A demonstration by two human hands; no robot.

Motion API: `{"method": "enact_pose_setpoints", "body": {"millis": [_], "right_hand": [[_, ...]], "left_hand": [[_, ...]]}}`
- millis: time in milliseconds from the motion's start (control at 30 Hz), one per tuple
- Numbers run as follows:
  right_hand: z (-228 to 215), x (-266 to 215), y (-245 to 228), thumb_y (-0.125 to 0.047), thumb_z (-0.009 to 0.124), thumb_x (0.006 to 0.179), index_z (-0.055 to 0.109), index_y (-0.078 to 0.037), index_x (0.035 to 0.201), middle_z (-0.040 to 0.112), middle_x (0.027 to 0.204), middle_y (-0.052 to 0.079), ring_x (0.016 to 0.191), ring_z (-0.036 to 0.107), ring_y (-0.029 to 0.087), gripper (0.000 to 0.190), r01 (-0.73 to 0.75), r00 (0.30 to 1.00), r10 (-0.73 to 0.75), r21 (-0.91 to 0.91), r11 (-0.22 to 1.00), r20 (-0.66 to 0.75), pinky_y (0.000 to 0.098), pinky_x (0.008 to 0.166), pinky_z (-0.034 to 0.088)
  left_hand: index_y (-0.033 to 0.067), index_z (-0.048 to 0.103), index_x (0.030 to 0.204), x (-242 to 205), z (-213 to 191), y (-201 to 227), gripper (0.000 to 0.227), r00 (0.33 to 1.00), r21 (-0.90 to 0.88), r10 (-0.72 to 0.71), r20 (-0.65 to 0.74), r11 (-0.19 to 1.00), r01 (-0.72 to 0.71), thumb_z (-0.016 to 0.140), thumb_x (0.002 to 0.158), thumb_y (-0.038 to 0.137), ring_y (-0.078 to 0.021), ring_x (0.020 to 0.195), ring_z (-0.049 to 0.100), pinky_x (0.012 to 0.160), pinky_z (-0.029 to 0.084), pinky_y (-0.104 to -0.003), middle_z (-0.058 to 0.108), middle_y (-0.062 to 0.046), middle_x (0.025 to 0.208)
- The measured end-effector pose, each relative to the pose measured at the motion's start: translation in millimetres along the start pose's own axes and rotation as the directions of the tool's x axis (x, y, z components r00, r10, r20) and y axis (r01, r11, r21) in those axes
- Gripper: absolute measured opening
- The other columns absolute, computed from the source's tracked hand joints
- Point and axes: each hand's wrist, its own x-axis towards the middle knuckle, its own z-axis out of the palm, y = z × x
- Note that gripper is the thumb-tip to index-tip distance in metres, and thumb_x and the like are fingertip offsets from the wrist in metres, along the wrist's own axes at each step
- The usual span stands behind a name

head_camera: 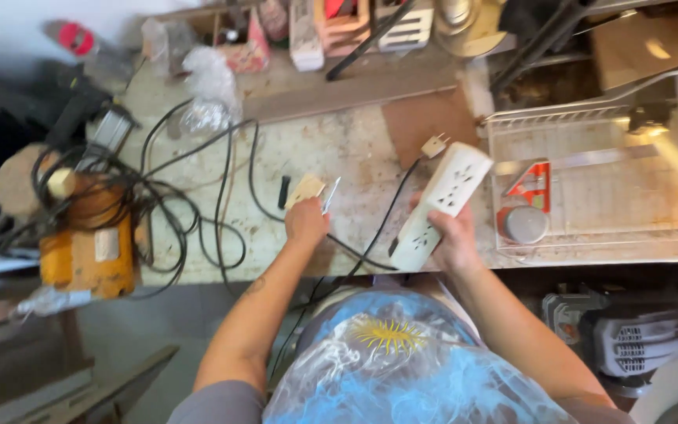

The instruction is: Disassembling and inspecting a power strip for repair using a small screwdriver to pry open the casing.

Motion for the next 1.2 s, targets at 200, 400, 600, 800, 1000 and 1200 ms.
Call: {"method": "enact_pose_setpoints", "body": {"millis": [200,400,600,800,1000,1200], "right_hand": [[35,-14,-8,-0.001,0.073,0.079,0.058,0.001,0.119,0.076,0.099,0.027,0.089,0.080,0.038,0.042,-0.022,0.999,0.024,0.037,0.999,-0.043,0.0497,0.076,0.066],[49,-21,-22,0.001,0.073,0.081,0.054,-0.003,0.121,0.076,0.104,0.024,0.092,0.080,0.036,0.045,-0.107,0.984,0.113,0.044,0.993,-0.136,0.0555,0.082,0.066],[60,-22,-24,0.002,0.072,0.084,0.052,-0.004,0.122,0.076,0.105,0.021,0.093,0.080,0.034,0.043,-0.146,0.975,0.158,0.082,0.986,-0.157,0.0544,0.085,0.067],[68,-25,-28,0.003,0.069,0.086,0.049,-0.004,0.121,0.073,0.104,0.022,0.090,0.078,0.035,0.041,-0.195,0.970,0.215,0.163,0.967,-0.115,0.0570,0.087,0.066],[79,-26,-37,0.002,0.069,0.085,0.051,-0.005,0.120,0.073,0.102,0.023,0.088,0.079,0.035,0.040,-0.193,0.974,0.217,0.264,0.945,-0.063,0.0575,0.084,0.067],[69,-27,-42,-0.014,0.073,0.086,0.062,-0.004,0.114,0.071,0.101,0.013,0.083,0.073,0.028,0.032,-0.140,0.986,0.115,0.220,0.965,0.124,0.0471,0.064,0.062]], "left_hand": [[0.0089,0.076,0.106,2,-6,13,0.028,0.993,0.088,-0.085,0.088,0.993,0.077,0.068,0.092,0.032,-0.0357,0.104,0.078,0.091,0.059,-0.049,0.080,-0.014,0.102],[0.0063,0.067,0.113,-32,-35,24,0.026,0.988,-0.297,-0.033,-0.148,0.955,-0.013,0.063,0.099,0.028,-0.0466,0.096,0.076,0.087,0.060,-0.056,0.077,-0.023,0.094],[0.0090,0.080,0.108,-79,-163,80,0.015,0.753,-0.525,0.025,-0.658,0.702,-0.482,0.080,0.094,0.011,-0.0318,0.086,0.077,0.072,0.063,-0.038,0.077,-0.014,0.093],[0.0099,0.075,0.090,-128,-255,115,0.017,0.740,-0.557,0.098,-0.665,0.595,-0.579,0.089,0.081,0.004,-0.0117,0.055,0.062,0.052,0.053,-0.024,0.073,-0.004,0.070],[0.0082,0.078,0.098,-150,-281,138,0.018,0.756,-0.570,0.245,-0.607,0.529,-0.629,0.083,0.081,0.004,-0.0161,0.065,0.069,0.059,0.058,-0.028,0.075,-0.008,0.077],[0.0069,0.071,0.098,-158,-280,149,0.015,0.717,-0.521,0.279,-0.639,0.528,-0.670,0.079,0.087,0.013,-0.0094,0.061,0.053,0.060,0.048,-0.022,0.063,0.000,0.072]]}}
